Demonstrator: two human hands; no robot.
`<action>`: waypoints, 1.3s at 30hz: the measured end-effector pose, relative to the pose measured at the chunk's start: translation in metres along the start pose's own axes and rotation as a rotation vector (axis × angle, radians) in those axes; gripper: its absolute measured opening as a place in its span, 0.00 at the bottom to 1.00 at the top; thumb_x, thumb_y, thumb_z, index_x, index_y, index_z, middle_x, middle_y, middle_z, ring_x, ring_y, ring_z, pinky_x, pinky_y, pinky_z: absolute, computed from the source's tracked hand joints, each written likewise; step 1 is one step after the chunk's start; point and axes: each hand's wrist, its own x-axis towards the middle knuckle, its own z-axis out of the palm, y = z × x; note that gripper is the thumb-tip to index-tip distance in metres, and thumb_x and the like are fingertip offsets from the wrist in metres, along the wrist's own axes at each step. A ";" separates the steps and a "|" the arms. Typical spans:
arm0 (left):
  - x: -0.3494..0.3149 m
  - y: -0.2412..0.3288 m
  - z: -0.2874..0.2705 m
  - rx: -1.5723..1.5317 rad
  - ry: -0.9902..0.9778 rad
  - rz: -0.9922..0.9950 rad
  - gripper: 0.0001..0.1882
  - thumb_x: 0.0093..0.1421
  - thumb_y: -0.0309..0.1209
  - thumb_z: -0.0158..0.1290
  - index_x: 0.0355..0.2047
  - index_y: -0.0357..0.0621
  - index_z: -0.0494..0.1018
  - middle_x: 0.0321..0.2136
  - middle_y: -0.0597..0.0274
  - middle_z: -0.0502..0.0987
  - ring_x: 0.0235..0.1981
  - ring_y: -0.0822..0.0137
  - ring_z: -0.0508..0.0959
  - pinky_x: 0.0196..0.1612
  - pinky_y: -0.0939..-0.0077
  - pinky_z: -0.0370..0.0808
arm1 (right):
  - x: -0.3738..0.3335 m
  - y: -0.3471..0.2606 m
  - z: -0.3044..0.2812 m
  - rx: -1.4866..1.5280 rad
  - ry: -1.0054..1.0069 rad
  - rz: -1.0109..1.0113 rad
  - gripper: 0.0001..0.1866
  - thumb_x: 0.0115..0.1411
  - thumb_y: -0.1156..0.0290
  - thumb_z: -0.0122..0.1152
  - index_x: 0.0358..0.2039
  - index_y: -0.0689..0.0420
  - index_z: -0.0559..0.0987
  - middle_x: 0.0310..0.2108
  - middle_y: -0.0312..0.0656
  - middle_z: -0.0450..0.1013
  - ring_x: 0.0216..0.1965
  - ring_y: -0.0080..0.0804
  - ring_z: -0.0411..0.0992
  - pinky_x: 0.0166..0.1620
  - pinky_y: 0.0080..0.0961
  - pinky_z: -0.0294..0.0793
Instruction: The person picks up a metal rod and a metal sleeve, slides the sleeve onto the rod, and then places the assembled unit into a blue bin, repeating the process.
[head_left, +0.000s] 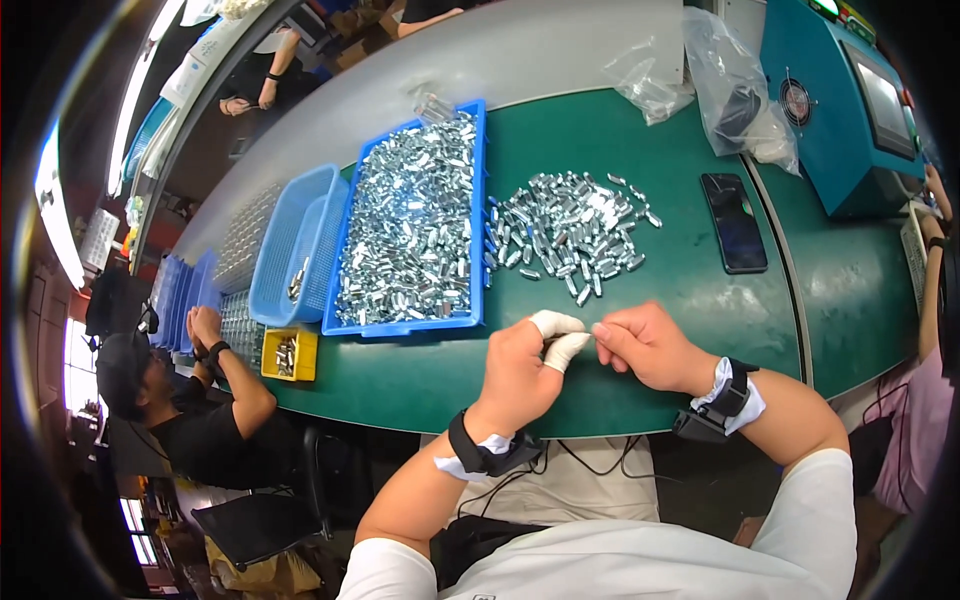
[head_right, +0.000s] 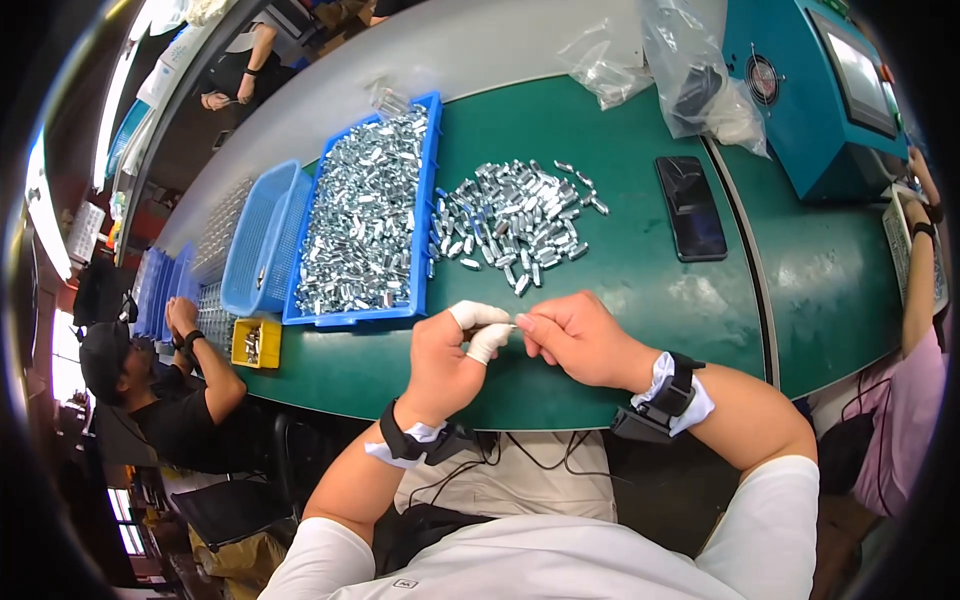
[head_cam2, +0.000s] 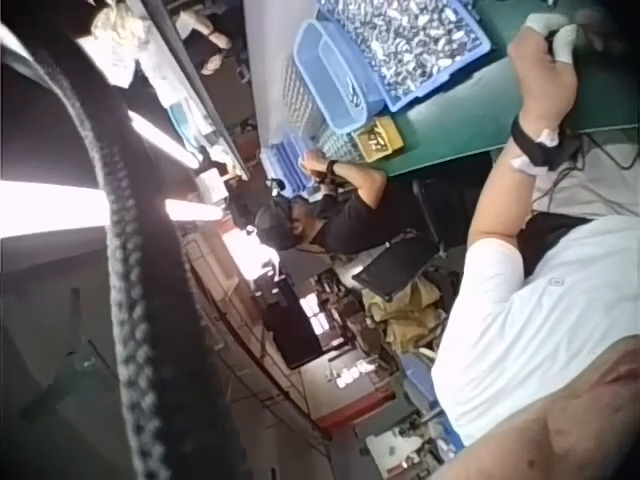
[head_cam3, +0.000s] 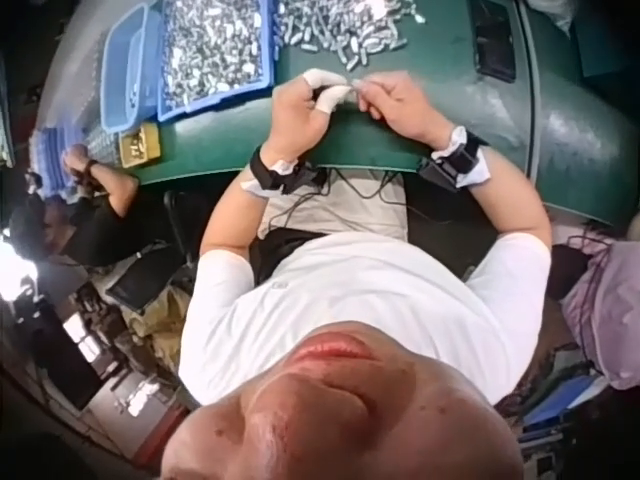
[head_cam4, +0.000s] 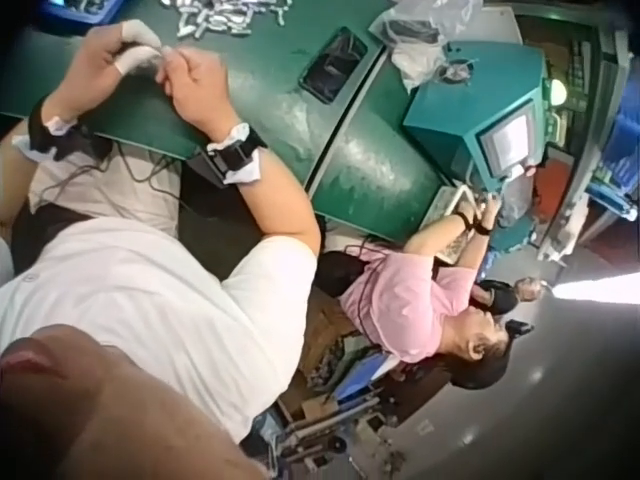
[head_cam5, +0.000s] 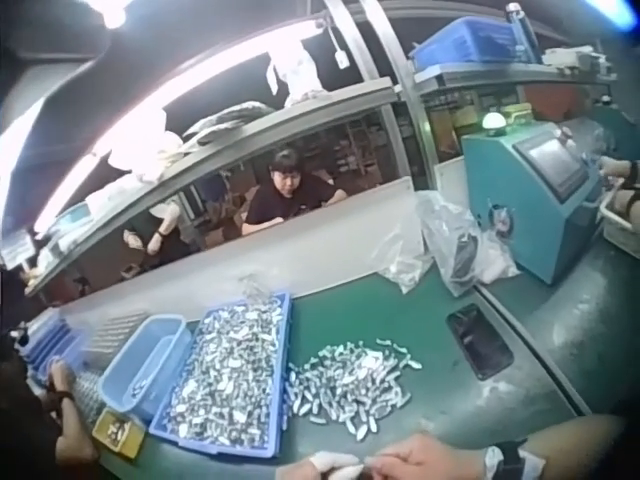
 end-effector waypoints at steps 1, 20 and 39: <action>0.000 0.001 0.000 -0.029 -0.001 -0.049 0.03 0.58 0.22 0.60 0.33 0.38 0.77 0.22 0.59 0.78 0.21 0.70 0.76 0.25 0.76 0.72 | 0.000 -0.001 0.000 -0.031 0.002 -0.012 0.22 0.69 0.62 0.50 0.20 0.60 0.76 0.14 0.31 0.68 0.18 0.15 0.65 0.23 0.18 0.63; 0.047 -0.028 -0.050 0.550 0.201 0.012 0.08 0.62 0.29 0.55 0.38 0.38 0.77 0.26 0.52 0.77 0.25 0.60 0.76 0.30 0.69 0.73 | 0.000 0.005 -0.006 -0.048 0.196 -0.115 0.21 0.69 0.63 0.49 0.20 0.60 0.74 0.14 0.31 0.66 0.17 0.16 0.62 0.22 0.19 0.60; 0.016 -0.011 -0.024 -0.452 -0.080 -0.486 0.08 0.64 0.23 0.51 0.43 0.38 0.71 0.34 0.51 0.78 0.35 0.59 0.80 0.38 0.70 0.77 | 0.001 0.005 -0.014 0.122 0.181 -0.021 0.22 0.70 0.60 0.48 0.21 0.59 0.74 0.15 0.30 0.65 0.19 0.14 0.62 0.24 0.17 0.61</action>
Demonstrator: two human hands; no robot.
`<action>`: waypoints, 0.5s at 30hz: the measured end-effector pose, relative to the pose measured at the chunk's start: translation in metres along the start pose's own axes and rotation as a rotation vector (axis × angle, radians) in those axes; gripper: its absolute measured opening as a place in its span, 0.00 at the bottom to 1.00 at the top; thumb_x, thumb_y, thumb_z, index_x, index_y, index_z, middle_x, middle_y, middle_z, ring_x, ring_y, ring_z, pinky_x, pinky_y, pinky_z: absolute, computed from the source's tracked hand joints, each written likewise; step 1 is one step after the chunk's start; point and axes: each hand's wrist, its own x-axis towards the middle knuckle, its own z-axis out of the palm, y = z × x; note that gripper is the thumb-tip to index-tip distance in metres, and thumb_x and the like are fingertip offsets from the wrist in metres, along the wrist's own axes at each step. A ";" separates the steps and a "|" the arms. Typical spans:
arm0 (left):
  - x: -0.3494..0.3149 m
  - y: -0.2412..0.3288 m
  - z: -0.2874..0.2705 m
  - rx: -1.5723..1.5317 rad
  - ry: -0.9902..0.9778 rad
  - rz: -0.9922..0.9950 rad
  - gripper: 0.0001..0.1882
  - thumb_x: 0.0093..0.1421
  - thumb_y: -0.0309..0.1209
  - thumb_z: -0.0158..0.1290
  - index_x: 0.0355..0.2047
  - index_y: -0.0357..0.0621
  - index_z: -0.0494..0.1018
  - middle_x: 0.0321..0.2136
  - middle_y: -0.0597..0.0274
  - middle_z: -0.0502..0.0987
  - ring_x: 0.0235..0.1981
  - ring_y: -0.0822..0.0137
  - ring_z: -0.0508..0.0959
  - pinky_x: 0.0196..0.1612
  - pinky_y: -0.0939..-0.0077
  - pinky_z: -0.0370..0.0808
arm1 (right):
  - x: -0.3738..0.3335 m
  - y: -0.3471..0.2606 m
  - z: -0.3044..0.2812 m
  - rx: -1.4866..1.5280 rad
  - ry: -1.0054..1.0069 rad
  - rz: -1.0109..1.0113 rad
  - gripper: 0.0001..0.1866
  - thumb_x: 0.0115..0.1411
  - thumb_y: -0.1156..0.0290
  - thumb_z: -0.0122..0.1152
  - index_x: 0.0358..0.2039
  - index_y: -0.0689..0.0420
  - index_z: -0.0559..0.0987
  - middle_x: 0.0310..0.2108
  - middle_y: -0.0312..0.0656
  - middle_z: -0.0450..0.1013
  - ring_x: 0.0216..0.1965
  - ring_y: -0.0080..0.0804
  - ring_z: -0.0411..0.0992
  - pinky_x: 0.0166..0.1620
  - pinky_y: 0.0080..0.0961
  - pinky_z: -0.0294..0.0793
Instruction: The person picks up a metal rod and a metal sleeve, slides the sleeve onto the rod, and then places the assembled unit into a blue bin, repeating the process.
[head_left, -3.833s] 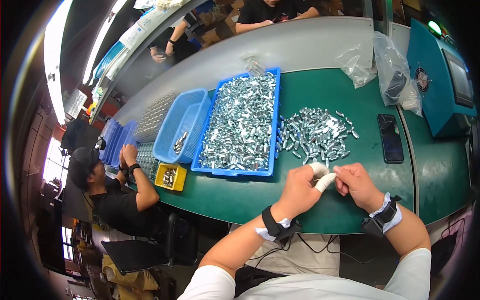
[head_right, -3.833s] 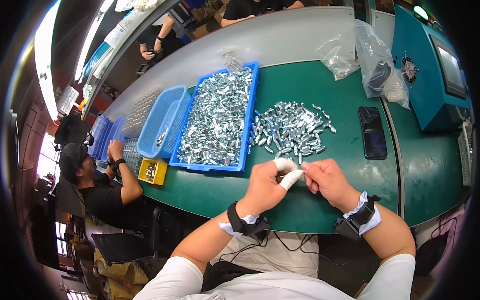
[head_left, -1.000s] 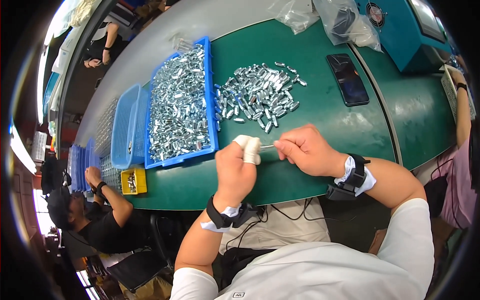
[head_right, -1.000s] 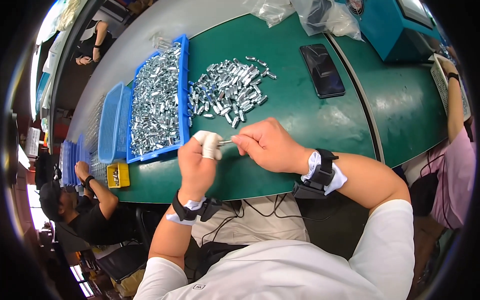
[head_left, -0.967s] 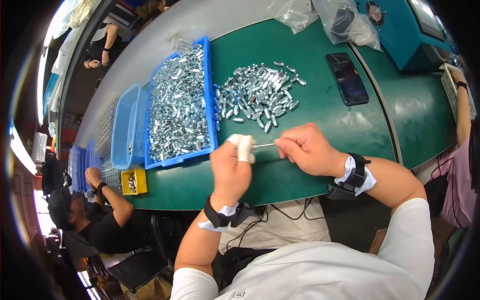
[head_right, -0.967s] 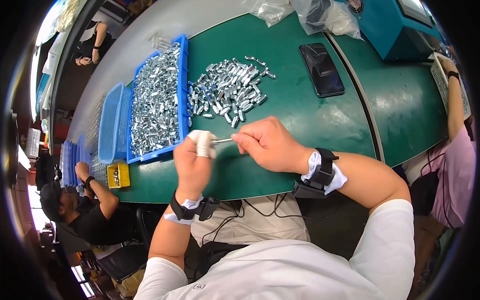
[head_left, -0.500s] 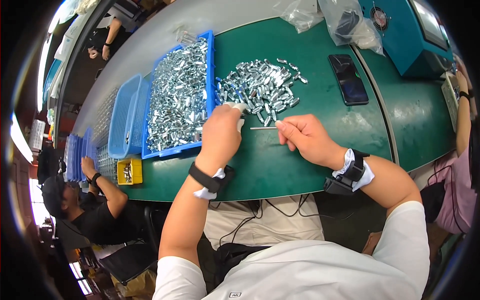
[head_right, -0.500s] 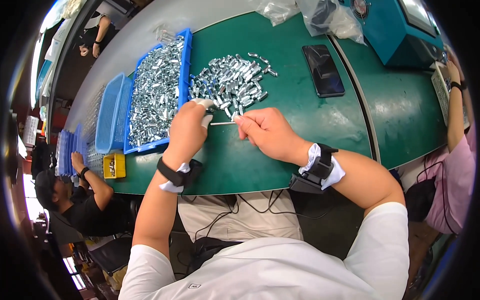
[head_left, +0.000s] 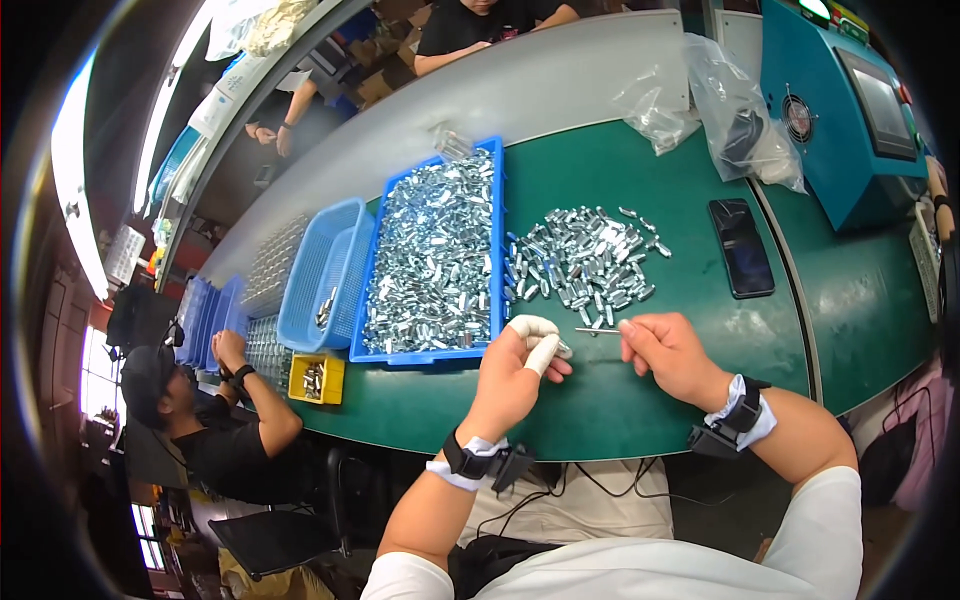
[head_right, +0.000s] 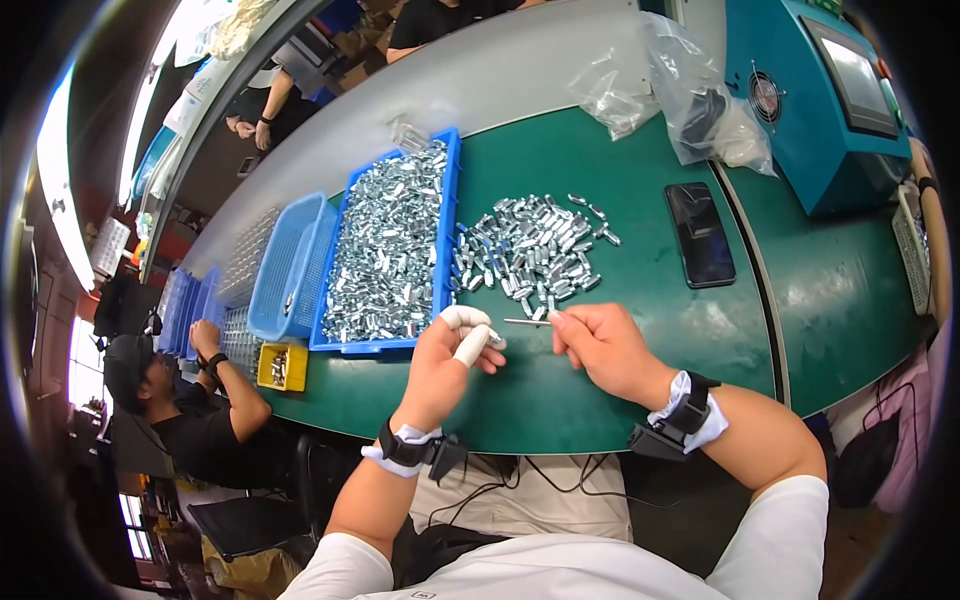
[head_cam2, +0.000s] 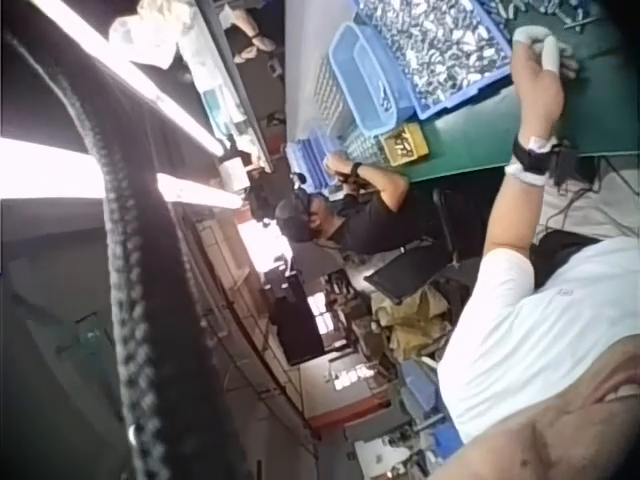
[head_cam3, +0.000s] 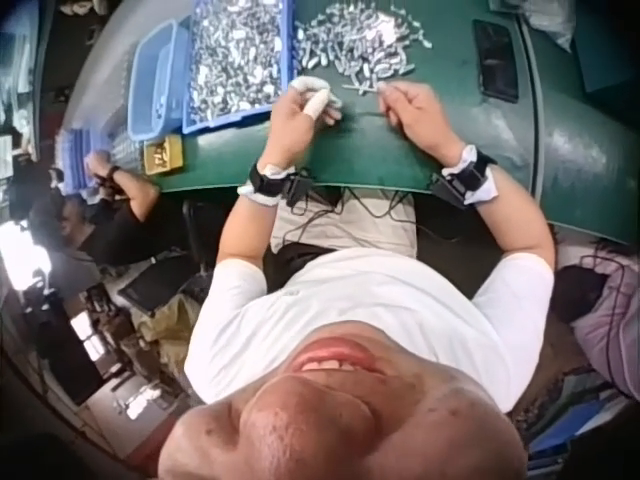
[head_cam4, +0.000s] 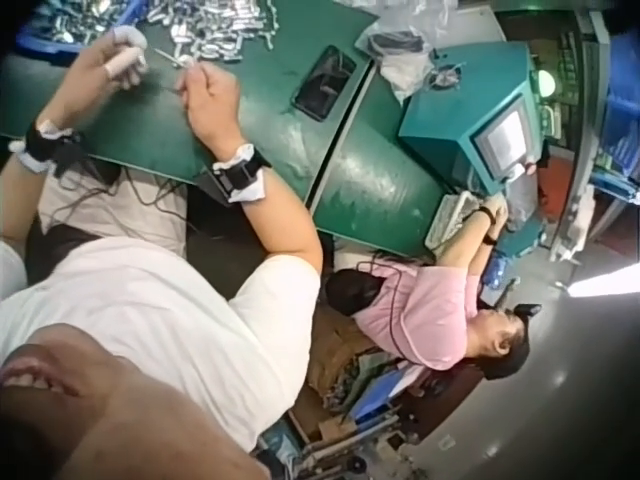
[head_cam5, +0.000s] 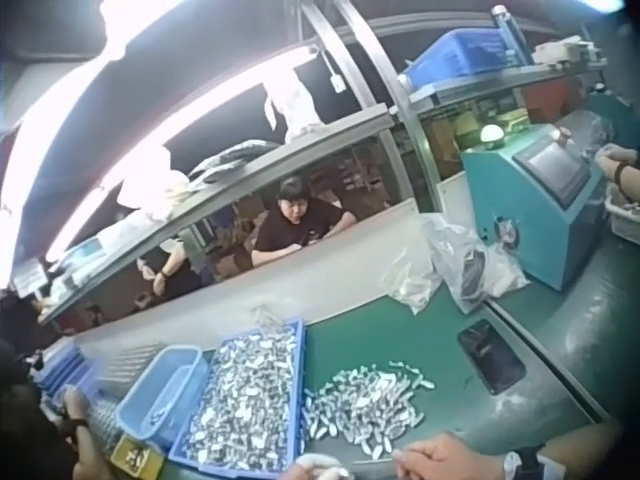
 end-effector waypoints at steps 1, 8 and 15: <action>-0.005 -0.001 0.000 0.002 0.011 0.007 0.08 0.64 0.23 0.51 0.43 0.38 0.71 0.34 0.51 0.78 0.35 0.59 0.80 0.38 0.70 0.77 | 0.000 0.000 0.001 0.000 -0.011 -0.007 0.22 0.70 0.60 0.48 0.21 0.59 0.74 0.15 0.30 0.65 0.19 0.14 0.62 0.24 0.17 0.61; -0.016 -0.021 0.008 -0.199 -0.040 0.078 0.09 0.67 0.24 0.48 0.46 0.37 0.68 0.41 0.49 0.79 0.42 0.61 0.81 0.45 0.72 0.79 | 0.000 -0.003 0.005 -0.130 -0.075 0.026 0.21 0.69 0.62 0.50 0.21 0.60 0.75 0.14 0.30 0.65 0.18 0.14 0.61 0.22 0.18 0.60; -0.013 -0.024 0.010 -0.299 0.008 0.119 0.08 0.67 0.23 0.47 0.46 0.36 0.68 0.43 0.49 0.78 0.42 0.61 0.81 0.46 0.72 0.79 | 0.001 -0.002 0.004 -0.152 -0.076 0.004 0.21 0.69 0.62 0.51 0.21 0.60 0.76 0.13 0.30 0.65 0.17 0.15 0.62 0.21 0.19 0.60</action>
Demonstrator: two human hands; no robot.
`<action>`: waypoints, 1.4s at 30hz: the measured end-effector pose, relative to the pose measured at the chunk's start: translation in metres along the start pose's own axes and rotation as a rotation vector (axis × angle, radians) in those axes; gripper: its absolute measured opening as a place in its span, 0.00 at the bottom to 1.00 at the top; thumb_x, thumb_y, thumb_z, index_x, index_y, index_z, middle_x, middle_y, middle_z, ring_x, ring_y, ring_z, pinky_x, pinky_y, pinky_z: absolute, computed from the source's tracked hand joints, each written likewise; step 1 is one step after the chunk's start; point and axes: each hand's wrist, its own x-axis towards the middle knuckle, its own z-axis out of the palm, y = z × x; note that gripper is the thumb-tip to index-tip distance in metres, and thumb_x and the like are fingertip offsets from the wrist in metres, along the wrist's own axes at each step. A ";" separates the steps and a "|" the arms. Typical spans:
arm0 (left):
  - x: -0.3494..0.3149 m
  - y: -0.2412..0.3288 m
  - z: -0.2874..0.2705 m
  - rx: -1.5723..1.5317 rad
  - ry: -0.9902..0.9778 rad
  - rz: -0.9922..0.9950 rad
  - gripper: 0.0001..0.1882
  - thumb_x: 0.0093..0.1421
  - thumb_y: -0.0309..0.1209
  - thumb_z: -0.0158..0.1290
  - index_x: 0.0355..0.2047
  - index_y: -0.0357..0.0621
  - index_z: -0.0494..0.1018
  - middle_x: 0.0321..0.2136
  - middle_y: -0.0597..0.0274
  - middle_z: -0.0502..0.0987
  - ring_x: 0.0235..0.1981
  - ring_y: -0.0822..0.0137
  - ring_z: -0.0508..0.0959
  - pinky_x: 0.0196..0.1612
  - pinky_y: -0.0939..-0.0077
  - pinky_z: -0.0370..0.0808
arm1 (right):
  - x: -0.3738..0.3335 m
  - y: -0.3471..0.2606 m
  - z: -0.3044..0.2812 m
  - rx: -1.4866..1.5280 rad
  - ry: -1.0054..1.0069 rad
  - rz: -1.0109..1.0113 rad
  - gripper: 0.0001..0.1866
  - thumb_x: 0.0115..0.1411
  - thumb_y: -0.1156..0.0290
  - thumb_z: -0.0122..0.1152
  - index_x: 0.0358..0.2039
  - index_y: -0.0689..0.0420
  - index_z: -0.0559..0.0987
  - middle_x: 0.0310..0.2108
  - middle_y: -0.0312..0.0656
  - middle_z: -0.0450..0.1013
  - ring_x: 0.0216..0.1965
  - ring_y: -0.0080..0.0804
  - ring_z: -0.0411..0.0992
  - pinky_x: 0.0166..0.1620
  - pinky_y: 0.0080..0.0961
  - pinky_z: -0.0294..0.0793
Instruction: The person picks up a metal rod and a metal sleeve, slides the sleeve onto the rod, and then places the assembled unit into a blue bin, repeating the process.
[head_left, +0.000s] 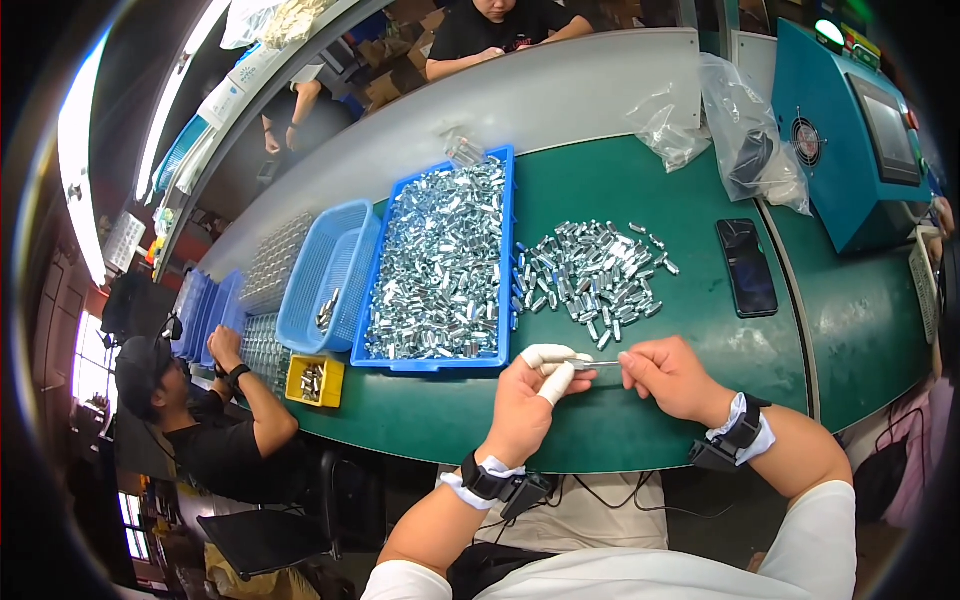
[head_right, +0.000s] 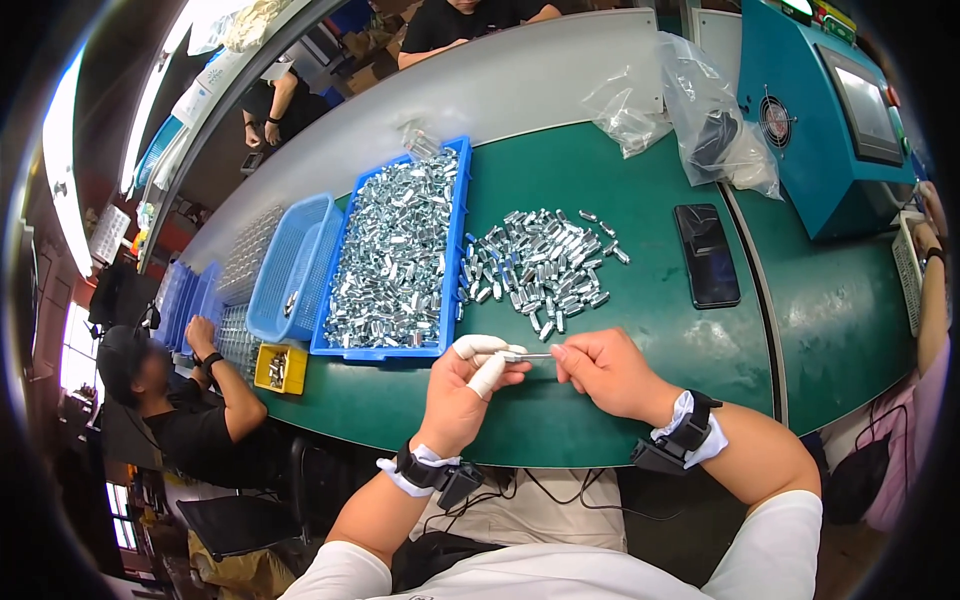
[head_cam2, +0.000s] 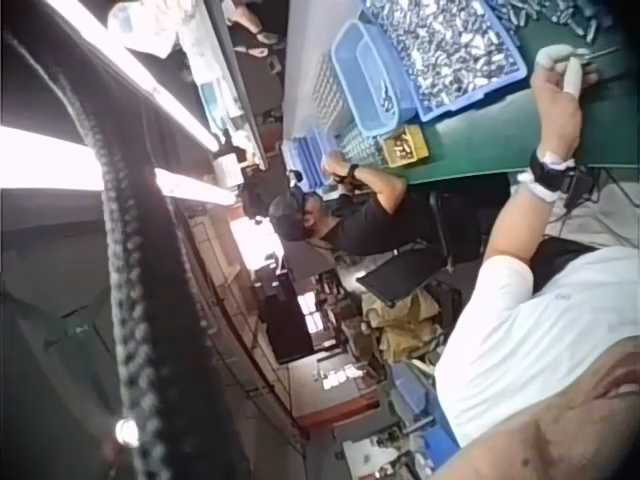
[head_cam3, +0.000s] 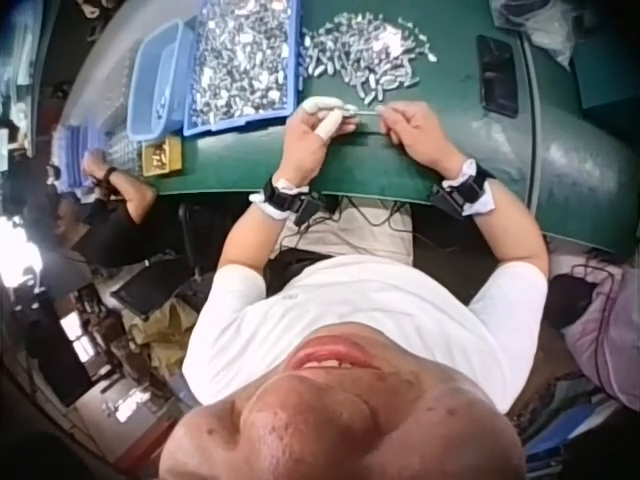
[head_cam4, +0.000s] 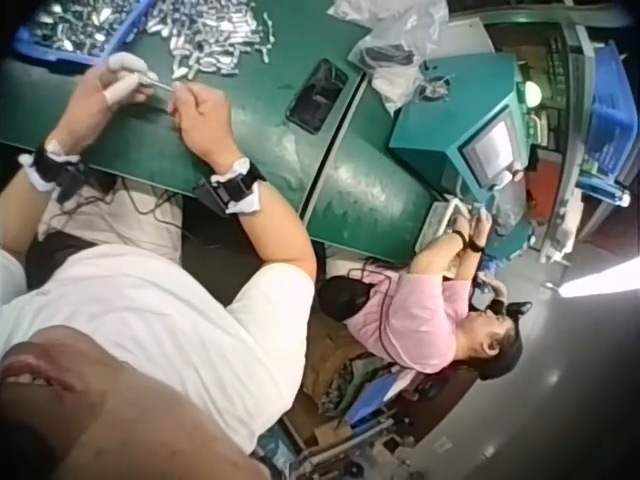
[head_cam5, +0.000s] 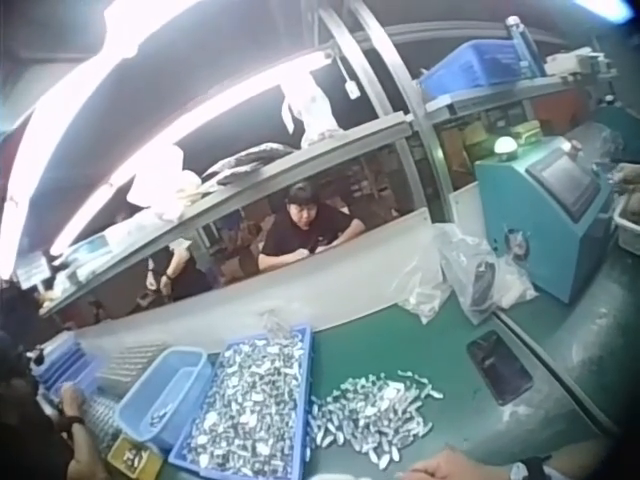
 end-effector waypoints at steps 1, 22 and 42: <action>-0.001 -0.001 0.001 -0.002 -0.040 -0.020 0.08 0.67 0.23 0.47 0.46 0.36 0.68 0.43 0.50 0.78 0.43 0.61 0.81 0.47 0.72 0.79 | 0.000 -0.001 0.000 -0.021 -0.022 0.012 0.21 0.69 0.62 0.51 0.21 0.60 0.76 0.13 0.30 0.65 0.17 0.15 0.62 0.21 0.19 0.60; 0.010 -0.013 0.014 0.502 -0.130 0.240 0.05 0.61 0.21 0.57 0.36 0.36 0.73 0.28 0.62 0.79 0.27 0.74 0.78 0.32 0.82 0.74 | 0.001 0.002 -0.005 0.186 -0.142 0.116 0.23 0.69 0.60 0.50 0.18 0.59 0.74 0.13 0.29 0.64 0.17 0.14 0.58 0.22 0.16 0.57; 0.018 -0.009 0.029 0.296 -0.061 0.117 0.05 0.59 0.20 0.59 0.35 0.35 0.75 0.28 0.62 0.79 0.29 0.74 0.79 0.33 0.80 0.77 | 0.001 -0.005 -0.004 0.258 -0.050 0.124 0.23 0.70 0.61 0.48 0.18 0.59 0.72 0.12 0.29 0.59 0.17 0.16 0.56 0.22 0.17 0.56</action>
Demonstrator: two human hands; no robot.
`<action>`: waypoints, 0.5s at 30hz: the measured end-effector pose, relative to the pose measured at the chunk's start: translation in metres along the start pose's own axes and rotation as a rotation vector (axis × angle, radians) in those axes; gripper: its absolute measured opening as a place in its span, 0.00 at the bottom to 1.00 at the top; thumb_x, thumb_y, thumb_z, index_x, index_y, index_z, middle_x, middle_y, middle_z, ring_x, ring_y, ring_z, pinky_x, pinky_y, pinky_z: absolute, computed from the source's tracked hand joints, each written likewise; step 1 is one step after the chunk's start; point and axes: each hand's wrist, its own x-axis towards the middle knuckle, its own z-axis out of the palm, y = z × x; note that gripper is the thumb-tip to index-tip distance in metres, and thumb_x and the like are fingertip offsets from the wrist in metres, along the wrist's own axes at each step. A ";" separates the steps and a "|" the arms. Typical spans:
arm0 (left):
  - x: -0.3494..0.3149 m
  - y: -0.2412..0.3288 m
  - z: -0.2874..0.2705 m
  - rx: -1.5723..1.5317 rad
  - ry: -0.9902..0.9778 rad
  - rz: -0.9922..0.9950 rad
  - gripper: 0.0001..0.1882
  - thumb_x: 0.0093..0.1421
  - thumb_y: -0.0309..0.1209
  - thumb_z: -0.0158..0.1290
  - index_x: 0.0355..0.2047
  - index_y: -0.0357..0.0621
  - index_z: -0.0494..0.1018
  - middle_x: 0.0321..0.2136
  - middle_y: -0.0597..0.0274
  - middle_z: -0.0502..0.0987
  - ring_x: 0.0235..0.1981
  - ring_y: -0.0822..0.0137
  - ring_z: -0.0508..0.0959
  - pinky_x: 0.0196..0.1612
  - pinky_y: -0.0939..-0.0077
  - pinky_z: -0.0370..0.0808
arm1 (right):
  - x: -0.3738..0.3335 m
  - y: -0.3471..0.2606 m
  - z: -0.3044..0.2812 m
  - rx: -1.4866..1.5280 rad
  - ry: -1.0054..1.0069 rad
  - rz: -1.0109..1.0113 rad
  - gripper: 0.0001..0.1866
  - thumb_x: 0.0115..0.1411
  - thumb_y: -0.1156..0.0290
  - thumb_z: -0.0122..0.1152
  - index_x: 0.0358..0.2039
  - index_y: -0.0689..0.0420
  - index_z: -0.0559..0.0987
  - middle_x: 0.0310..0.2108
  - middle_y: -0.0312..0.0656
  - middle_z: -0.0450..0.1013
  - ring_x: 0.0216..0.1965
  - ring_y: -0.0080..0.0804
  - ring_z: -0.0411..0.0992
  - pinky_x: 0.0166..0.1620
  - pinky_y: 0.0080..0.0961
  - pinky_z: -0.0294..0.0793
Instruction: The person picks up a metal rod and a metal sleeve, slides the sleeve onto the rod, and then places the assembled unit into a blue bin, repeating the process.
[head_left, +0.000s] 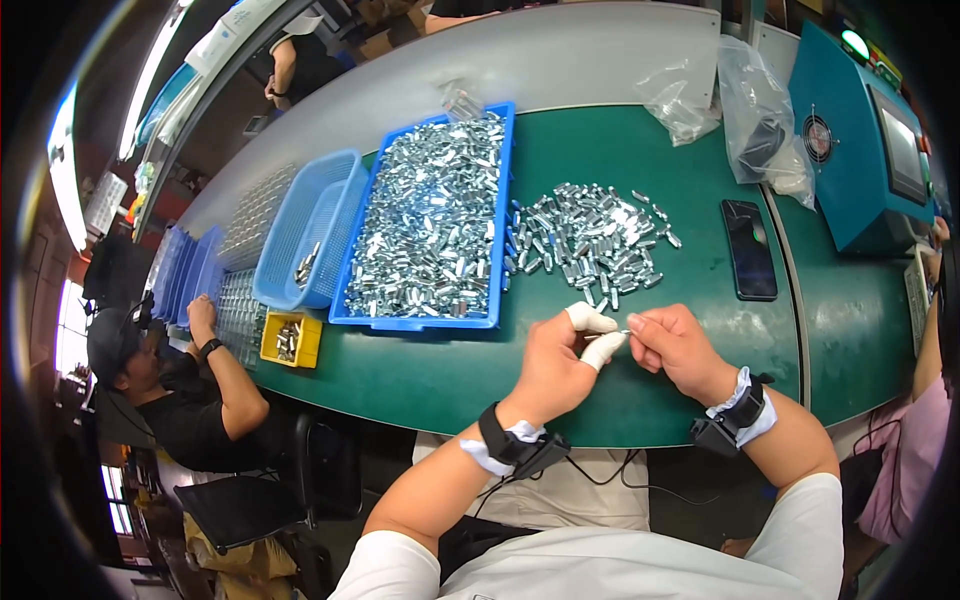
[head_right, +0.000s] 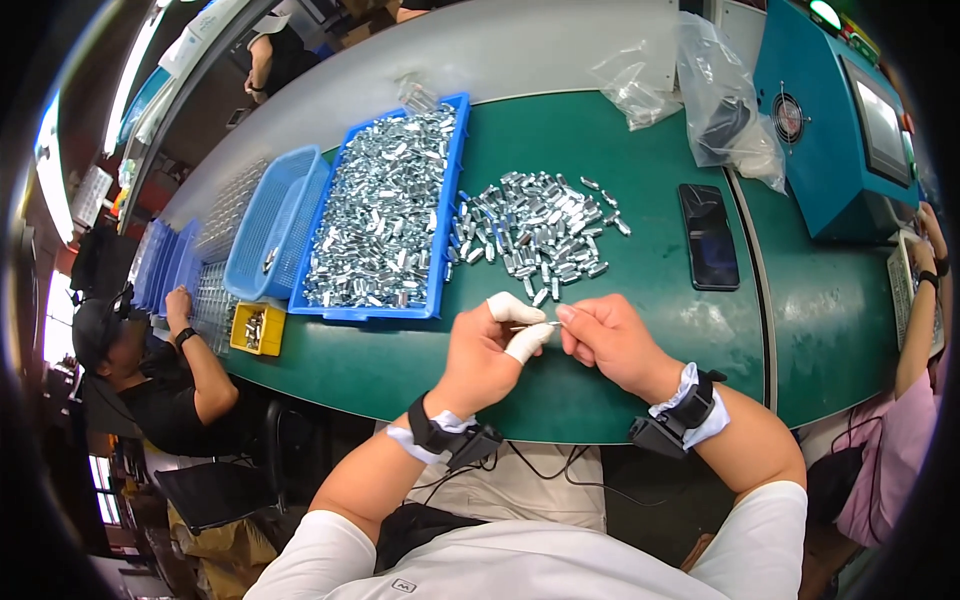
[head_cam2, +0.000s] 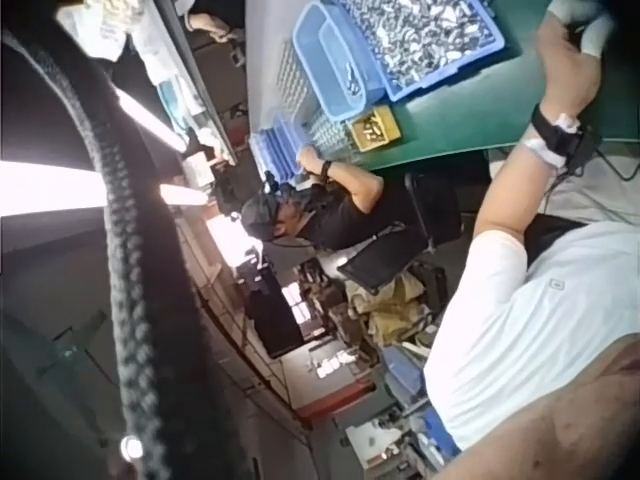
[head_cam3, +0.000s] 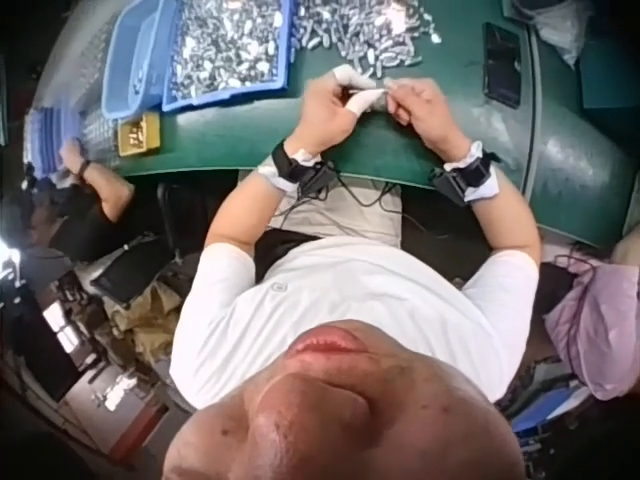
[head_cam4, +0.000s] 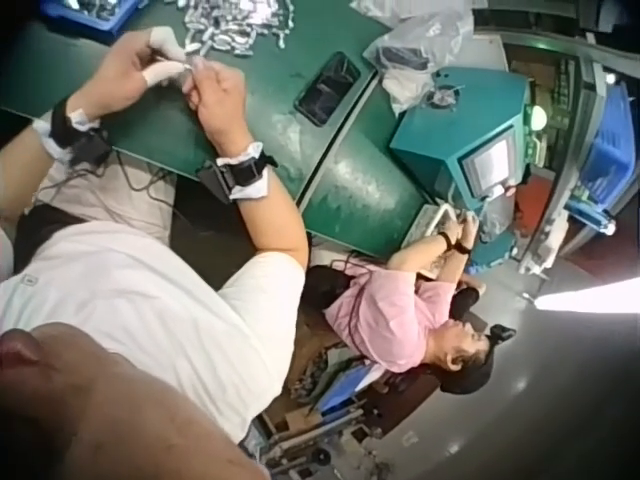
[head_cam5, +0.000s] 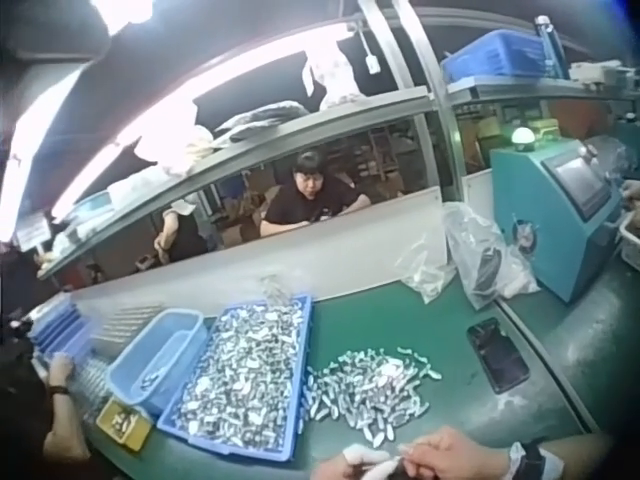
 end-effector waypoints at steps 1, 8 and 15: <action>0.001 0.001 0.002 0.075 0.004 0.078 0.05 0.58 0.20 0.59 0.35 0.36 0.75 0.28 0.63 0.79 0.28 0.75 0.78 0.32 0.80 0.76 | 0.000 0.001 -0.003 0.041 -0.012 0.004 0.23 0.70 0.61 0.48 0.19 0.59 0.73 0.12 0.28 0.60 0.17 0.16 0.56 0.22 0.17 0.56; -0.003 0.012 -0.006 0.345 -0.008 0.233 0.05 0.57 0.20 0.60 0.33 0.38 0.75 0.26 0.66 0.77 0.25 0.76 0.77 0.29 0.80 0.75 | 0.001 0.007 0.001 0.050 -0.013 -0.013 0.23 0.70 0.61 0.48 0.19 0.59 0.73 0.13 0.28 0.60 0.16 0.15 0.57 0.22 0.16 0.56; 0.008 0.027 -0.103 0.290 0.482 0.132 0.06 0.60 0.28 0.60 0.37 0.42 0.77 0.23 0.68 0.77 0.22 0.78 0.74 0.24 0.83 0.70 | 0.006 0.006 -0.005 0.165 0.134 -0.063 0.23 0.70 0.60 0.47 0.19 0.59 0.71 0.13 0.29 0.58 0.17 0.16 0.56 0.23 0.17 0.57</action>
